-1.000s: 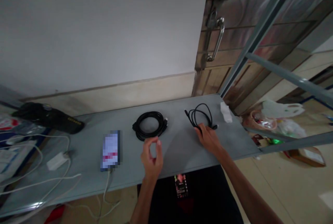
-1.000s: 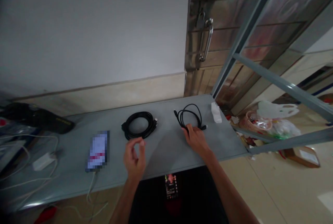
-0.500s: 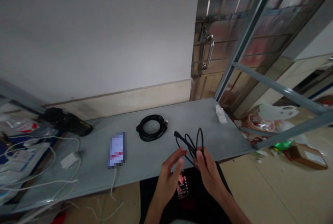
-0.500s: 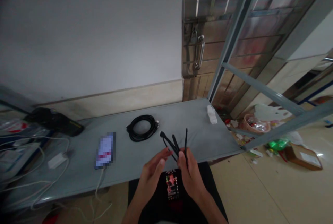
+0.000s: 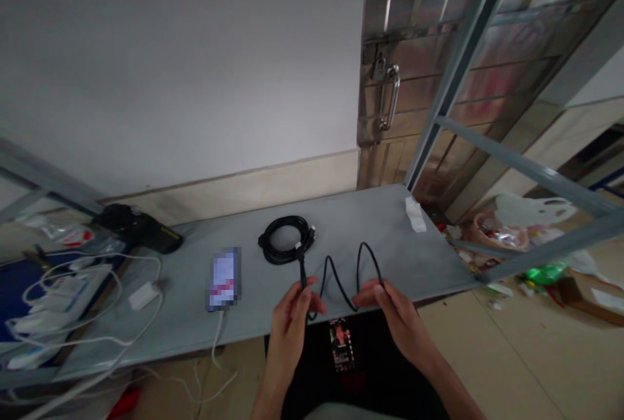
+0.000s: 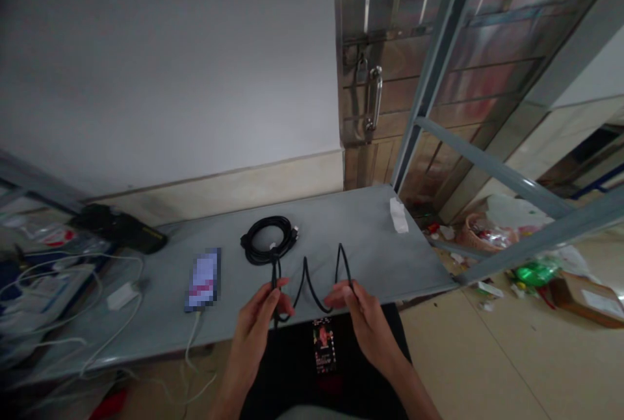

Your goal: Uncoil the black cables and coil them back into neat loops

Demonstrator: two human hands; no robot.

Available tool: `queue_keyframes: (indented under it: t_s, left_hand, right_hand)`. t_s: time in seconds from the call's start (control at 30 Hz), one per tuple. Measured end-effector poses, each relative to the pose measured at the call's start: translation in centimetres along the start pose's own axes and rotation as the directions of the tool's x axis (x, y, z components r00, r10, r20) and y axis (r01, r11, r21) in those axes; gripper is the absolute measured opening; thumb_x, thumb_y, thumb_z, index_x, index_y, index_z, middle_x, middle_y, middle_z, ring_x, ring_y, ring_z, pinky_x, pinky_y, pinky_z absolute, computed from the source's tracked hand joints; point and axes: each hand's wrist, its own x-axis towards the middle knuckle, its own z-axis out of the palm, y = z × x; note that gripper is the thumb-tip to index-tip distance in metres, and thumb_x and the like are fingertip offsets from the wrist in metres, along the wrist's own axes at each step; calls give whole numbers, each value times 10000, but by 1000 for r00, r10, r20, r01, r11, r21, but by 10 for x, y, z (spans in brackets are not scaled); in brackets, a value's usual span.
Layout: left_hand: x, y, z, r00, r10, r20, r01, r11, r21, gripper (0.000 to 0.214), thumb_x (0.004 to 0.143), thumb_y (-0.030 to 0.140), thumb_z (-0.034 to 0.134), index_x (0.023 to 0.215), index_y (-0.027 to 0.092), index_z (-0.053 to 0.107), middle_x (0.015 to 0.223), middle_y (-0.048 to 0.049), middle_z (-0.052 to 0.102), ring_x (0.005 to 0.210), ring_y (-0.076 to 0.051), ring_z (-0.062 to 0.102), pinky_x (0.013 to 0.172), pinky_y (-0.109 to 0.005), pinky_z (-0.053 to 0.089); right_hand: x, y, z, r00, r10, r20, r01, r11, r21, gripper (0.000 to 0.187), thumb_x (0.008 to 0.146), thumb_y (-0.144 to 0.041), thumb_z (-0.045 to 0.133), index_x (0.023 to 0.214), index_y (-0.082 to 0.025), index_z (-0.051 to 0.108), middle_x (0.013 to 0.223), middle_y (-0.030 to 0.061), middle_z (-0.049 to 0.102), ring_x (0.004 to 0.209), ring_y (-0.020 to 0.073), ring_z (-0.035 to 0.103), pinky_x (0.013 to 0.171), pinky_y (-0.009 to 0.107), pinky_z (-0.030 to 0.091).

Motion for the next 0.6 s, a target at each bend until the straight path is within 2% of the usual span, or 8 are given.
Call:
queue_keyframes:
  t_s: [0.1,0.17,0.2,0.27,0.3,0.37,0.5,0.6]
  left_hand:
    - [3,11,-18,994,22,-107,-18,999,33,627,1002,673,759,1359,158,765,687,30,574,642,-161,545,665,-292,510]
    - [2,21,-30,986,40,-163,-32,998,52,633,992,660,781,1396,174,752,692,40,553,632,-153,529,646,-287,503]
    - [1,26,-36,982,59,-181,-46,996,72,636,991,667,780,1399,181,752,701,34,573,639,-159,550,654,-293,517]
    - [-3,35,-48,971,101,-218,-76,990,120,661,985,713,763,1379,182,764,737,1,652,672,-184,625,695,-318,564]
    - [-5,38,-54,963,117,-243,-86,987,133,689,970,742,764,1364,177,770,766,-20,697,693,-202,666,717,-335,589]
    - [-8,43,-65,942,125,-312,-93,989,114,751,911,788,799,1325,162,779,841,-62,765,730,-239,731,745,-370,630]
    - [-4,45,-91,887,130,-444,-168,985,-46,720,793,755,919,1198,174,791,965,-86,811,795,-278,779,717,-402,671]
    - [3,48,-116,840,170,-515,-267,956,-120,598,789,680,953,1125,209,801,988,-46,797,876,-266,767,747,-391,676]
  right_hand:
    - [8,5,-37,990,-28,-136,32,999,25,593,1121,-761,488,1123,-225,743,975,114,860,907,253,842,932,387,677]
    - [8,5,-63,972,-69,-226,73,997,11,569,1114,-756,520,1096,-221,713,816,68,809,726,208,790,763,334,665]
    - [6,4,-75,958,-90,-272,94,996,0,552,1115,-746,536,1085,-220,701,709,26,742,606,176,717,638,296,617]
    - [-1,2,-98,924,-126,-360,138,990,8,520,1111,-724,575,1082,-219,695,563,-59,552,444,121,512,455,240,436]
    - [-5,1,-108,904,-136,-405,162,986,30,506,1104,-715,601,1084,-219,702,541,-84,471,420,104,430,424,229,360]
    - [-16,-2,-125,855,-139,-499,215,972,99,482,1076,-696,672,1080,-217,728,551,-100,394,431,90,363,424,226,300]
    - [-37,-13,-151,736,-84,-672,296,932,208,442,964,-645,847,911,-219,741,554,-86,379,438,78,345,413,245,303]
    - [-53,-21,-167,698,-67,-713,306,928,213,471,882,-614,924,748,-250,657,521,-69,384,402,91,328,371,292,318]
